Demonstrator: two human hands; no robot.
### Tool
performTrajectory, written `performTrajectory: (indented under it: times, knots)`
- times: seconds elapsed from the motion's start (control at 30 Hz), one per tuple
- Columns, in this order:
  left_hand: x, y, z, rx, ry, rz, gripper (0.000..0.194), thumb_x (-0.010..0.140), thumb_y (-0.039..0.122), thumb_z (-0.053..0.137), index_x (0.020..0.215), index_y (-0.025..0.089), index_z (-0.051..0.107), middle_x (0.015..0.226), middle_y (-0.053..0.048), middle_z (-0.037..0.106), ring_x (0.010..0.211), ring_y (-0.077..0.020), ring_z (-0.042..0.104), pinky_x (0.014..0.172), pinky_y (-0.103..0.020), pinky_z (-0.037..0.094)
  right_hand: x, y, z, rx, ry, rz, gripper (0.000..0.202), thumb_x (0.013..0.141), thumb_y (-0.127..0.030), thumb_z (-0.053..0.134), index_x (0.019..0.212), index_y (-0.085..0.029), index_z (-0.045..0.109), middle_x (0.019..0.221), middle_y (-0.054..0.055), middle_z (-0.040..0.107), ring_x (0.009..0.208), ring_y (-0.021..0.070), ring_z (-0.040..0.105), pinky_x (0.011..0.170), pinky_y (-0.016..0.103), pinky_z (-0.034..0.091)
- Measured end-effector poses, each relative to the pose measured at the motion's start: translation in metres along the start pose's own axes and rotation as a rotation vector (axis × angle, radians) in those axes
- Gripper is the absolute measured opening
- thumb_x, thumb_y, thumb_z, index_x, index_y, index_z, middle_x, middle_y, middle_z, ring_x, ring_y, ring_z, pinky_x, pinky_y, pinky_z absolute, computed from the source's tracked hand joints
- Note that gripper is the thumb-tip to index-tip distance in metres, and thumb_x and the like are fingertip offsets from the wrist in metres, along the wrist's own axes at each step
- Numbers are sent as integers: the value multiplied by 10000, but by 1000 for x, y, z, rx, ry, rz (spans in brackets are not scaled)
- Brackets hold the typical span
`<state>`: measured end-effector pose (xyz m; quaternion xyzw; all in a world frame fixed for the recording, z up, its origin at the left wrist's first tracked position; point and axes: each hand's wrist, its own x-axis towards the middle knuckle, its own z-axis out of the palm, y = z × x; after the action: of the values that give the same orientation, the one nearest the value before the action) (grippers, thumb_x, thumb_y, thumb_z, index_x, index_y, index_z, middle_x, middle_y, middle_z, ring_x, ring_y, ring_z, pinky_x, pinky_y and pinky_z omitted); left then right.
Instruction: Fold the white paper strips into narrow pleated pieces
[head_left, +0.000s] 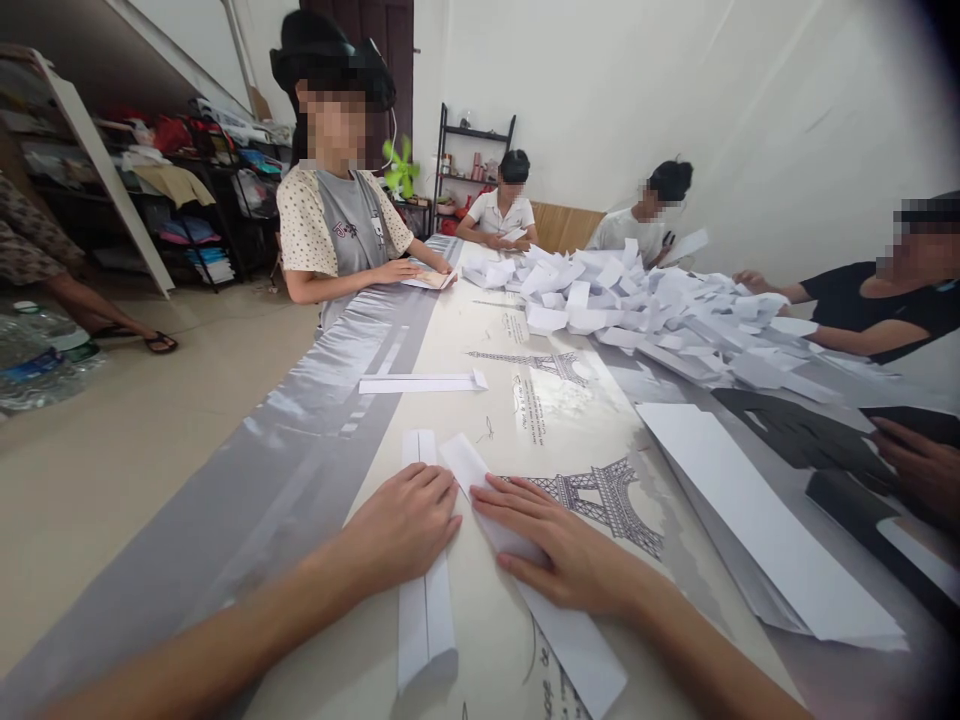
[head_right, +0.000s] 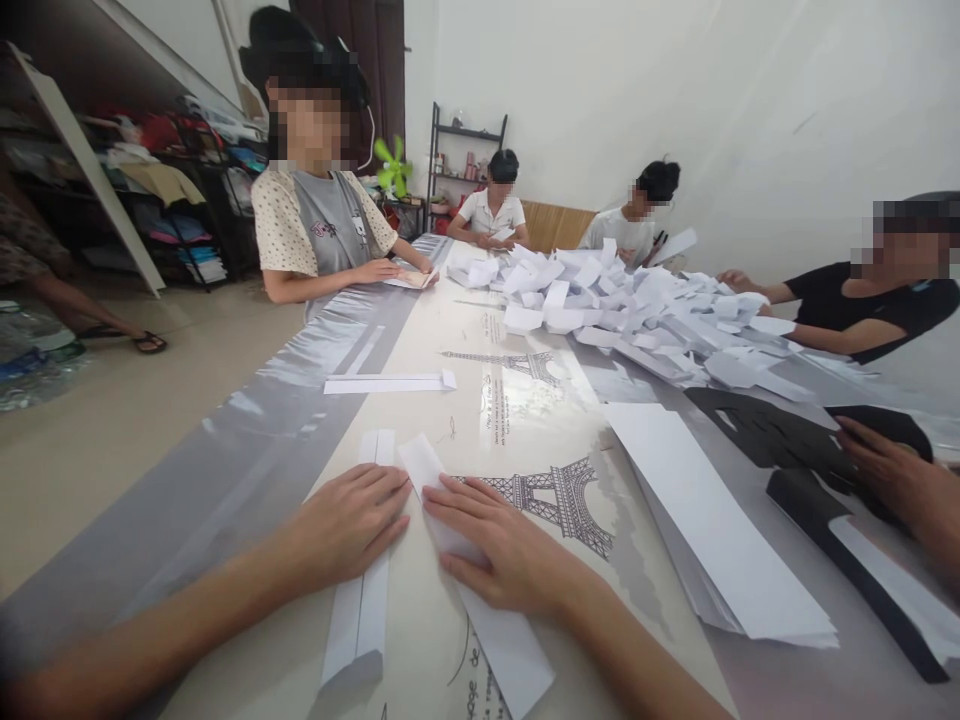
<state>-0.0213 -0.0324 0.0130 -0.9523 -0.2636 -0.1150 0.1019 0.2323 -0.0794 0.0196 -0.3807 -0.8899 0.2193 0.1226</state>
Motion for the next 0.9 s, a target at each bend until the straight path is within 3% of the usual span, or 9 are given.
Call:
performTrajectory:
  times: [0.47, 0.67, 0.8, 0.9]
  knots:
    - [1, 3, 0, 40, 15, 11, 267, 1023, 217, 426, 996, 117, 672, 983, -140, 691, 965, -288, 651, 912, -455, 497, 0, 3, -2, 31, 15, -28, 632, 1020, -379, 556, 1597, -346, 298, 1628, -15, 370, 1532, 228, 284, 1278, 511, 208]
    - [2, 1, 2, -73, 38, -99, 230, 1027, 238, 442, 1120, 135, 626, 1114, -140, 667, 1015, -280, 662, 881, -432, 544, -1, 4, -2, 4, 6, -27, 621, 1021, -391, 549, 1592, -323, 316, 1632, -12, 365, 1538, 222, 269, 1279, 512, 204]
    - [2, -1, 11, -129, 111, -93, 277, 1040, 254, 423, 1172, 114, 623, 1340, -193, 594, 1214, -307, 607, 987, -456, 528, -1, 5, -1, -4, 15, -30, 615, 1021, -385, 550, 1589, -311, 326, 1632, -5, 367, 1537, 220, 271, 1280, 511, 202]
    - [3, -3, 19, -135, 133, -60, 303, 1055, 281, 409, 1135, 93, 633, 1331, -212, 616, 1313, -313, 556, 1071, -453, 488, -2, 4, 0, -7, 35, -36, 598, 1022, -372, 551, 1581, -309, 349, 1638, 3, 355, 1536, 229, 275, 1278, 515, 212]
